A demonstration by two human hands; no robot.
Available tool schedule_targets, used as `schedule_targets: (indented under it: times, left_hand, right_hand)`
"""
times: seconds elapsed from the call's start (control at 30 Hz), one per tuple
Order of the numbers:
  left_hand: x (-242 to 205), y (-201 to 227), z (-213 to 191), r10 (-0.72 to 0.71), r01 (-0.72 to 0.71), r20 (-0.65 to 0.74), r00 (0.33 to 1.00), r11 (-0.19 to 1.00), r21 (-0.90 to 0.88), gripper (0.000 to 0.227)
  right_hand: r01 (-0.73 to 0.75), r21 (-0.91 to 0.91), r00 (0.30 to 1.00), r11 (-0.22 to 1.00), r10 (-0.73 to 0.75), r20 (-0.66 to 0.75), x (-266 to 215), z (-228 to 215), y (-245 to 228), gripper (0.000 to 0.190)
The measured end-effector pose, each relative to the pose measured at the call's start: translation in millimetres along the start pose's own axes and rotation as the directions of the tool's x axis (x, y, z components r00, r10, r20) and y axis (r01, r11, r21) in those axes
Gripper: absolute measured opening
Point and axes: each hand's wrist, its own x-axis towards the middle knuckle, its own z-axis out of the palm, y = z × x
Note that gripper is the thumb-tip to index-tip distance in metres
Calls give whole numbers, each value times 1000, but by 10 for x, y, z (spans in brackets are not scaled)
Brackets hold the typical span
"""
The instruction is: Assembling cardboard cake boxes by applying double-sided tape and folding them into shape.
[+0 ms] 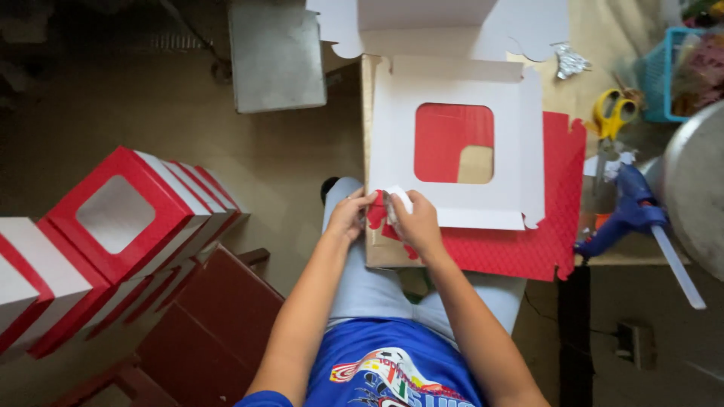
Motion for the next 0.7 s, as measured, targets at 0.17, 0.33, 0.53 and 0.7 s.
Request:
schedule_targets:
  times: [0.17, 0.33, 0.53, 0.7]
  left_hand:
    - [-104, 94, 67, -78, 83, 60, 995, 994, -70, 51]
    - [-34, 73, 43, -115, 119, 42, 993, 985, -121, 49]
    - [-6, -206, -7, 12, 13, 97, 995, 968, -251, 41]
    - [-80, -275, 35, 87, -50, 100, 991, 945, -322, 38]
  right_hand:
    - [120, -230, 988, 966, -138, -64, 175, 150, 14, 42]
    - [-14, -208, 1000, 978, 15, 4, 152, 202, -51, 44]
    - [-60, -209, 997, 976, 48, -63, -55, 384, -29, 42]
    - [24, -351, 997, 936, -46, -56, -32, 412, -150, 41]
